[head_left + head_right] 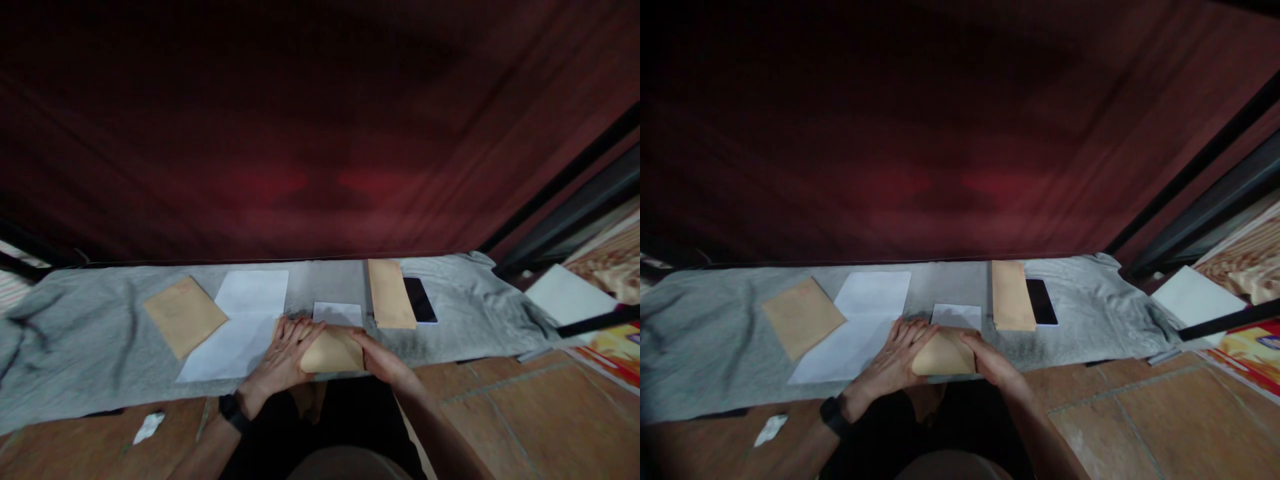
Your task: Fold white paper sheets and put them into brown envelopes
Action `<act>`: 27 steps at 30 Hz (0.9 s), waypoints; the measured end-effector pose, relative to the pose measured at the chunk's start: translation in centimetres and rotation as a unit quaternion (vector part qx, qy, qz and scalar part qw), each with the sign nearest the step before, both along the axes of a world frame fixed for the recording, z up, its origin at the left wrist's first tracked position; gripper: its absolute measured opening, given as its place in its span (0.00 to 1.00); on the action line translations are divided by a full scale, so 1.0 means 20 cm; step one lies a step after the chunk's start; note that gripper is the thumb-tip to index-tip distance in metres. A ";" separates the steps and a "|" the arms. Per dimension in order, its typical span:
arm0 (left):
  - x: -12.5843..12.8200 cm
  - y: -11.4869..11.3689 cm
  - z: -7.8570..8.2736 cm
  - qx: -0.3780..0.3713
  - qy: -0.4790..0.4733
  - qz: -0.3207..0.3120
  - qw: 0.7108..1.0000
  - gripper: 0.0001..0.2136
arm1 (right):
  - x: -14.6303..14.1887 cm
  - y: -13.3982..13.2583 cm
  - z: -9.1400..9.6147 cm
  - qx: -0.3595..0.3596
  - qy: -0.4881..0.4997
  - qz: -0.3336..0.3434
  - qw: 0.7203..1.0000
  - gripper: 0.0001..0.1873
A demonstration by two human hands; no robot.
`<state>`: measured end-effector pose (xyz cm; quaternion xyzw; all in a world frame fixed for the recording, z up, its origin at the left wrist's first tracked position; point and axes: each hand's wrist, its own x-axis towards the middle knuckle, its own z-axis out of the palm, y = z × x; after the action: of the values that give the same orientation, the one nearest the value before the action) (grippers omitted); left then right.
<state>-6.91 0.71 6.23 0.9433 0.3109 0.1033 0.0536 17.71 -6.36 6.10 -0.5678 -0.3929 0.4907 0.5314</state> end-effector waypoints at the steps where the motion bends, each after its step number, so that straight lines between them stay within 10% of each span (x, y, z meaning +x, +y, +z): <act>1: -0.01 0.00 -0.01 0.007 -0.005 0.017 1.000 0.49 | 0.01 0.01 -0.01 -0.007 0.011 0.009 1.000 0.24; 4: -0.08 0.00 -0.03 0.034 -0.008 0.076 0.997 0.49 | 0.09 0.05 -0.04 -0.058 0.036 0.028 0.997 0.28; 7: -0.16 -0.02 -0.04 0.057 0.003 0.133 0.989 0.50 | 0.16 0.08 -0.09 -0.086 -0.142 -0.038 0.985 0.23; 14: -0.31 -0.08 -0.08 0.092 0.039 0.206 0.974 0.51 | 0.03 0.14 -0.18 -0.182 -0.531 -0.051 0.826 0.22; 27: -0.38 -0.11 -0.14 0.078 0.037 0.248 0.965 0.50 | 0.13 0.17 -0.19 -0.045 -0.306 -0.129 0.942 0.12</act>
<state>-14.52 -1.40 3.42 0.8412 0.5277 0.1025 -0.0588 20.40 -3.04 2.33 -0.7597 -0.4374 0.2374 0.4185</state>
